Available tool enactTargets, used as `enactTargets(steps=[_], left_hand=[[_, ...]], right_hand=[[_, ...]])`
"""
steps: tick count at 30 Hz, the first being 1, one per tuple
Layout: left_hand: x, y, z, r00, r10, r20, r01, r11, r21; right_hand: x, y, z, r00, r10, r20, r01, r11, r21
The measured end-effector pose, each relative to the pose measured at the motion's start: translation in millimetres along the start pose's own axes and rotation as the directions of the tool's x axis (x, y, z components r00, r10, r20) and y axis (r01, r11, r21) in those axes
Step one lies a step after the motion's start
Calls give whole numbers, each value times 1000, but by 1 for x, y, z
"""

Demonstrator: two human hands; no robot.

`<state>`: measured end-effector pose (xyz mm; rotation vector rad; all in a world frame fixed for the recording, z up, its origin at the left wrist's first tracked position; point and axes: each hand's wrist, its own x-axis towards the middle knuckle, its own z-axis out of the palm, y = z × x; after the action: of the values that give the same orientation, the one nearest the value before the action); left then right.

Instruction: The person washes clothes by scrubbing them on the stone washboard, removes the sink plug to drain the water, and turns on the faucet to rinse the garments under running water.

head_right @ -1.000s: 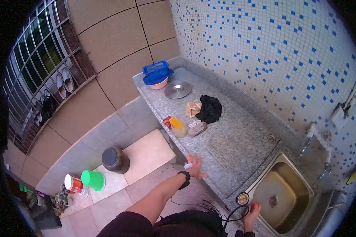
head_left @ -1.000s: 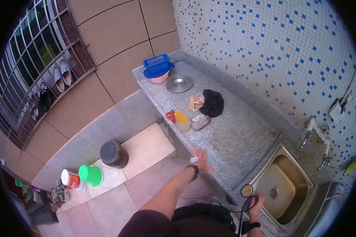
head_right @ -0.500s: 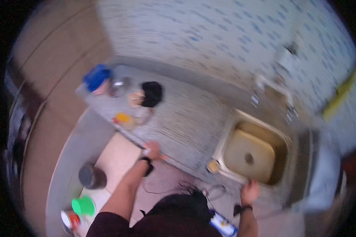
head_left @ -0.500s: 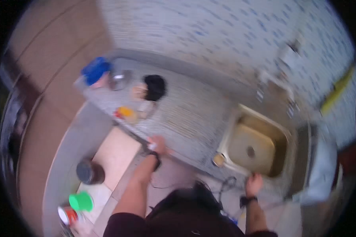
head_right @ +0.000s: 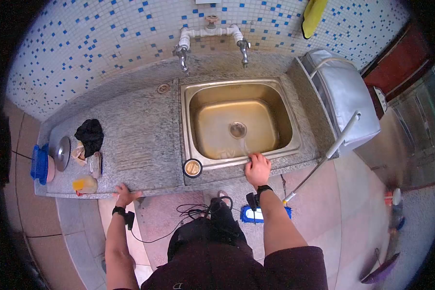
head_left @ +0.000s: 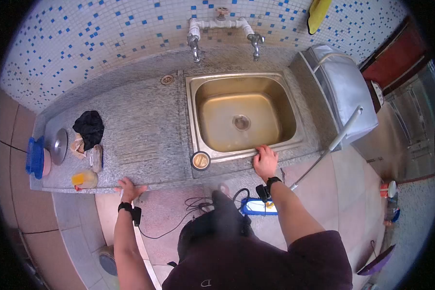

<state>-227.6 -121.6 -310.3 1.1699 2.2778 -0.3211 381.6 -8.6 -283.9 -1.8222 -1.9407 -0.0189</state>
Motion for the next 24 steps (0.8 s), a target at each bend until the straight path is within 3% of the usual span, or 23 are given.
enactTargets(steps=[24], left_hand=[[-12, 6, -8, 997, -82, -3, 82, 996, -28]], right_hand=[[1, -1, 2, 999, -3, 35, 4, 1000, -14]])
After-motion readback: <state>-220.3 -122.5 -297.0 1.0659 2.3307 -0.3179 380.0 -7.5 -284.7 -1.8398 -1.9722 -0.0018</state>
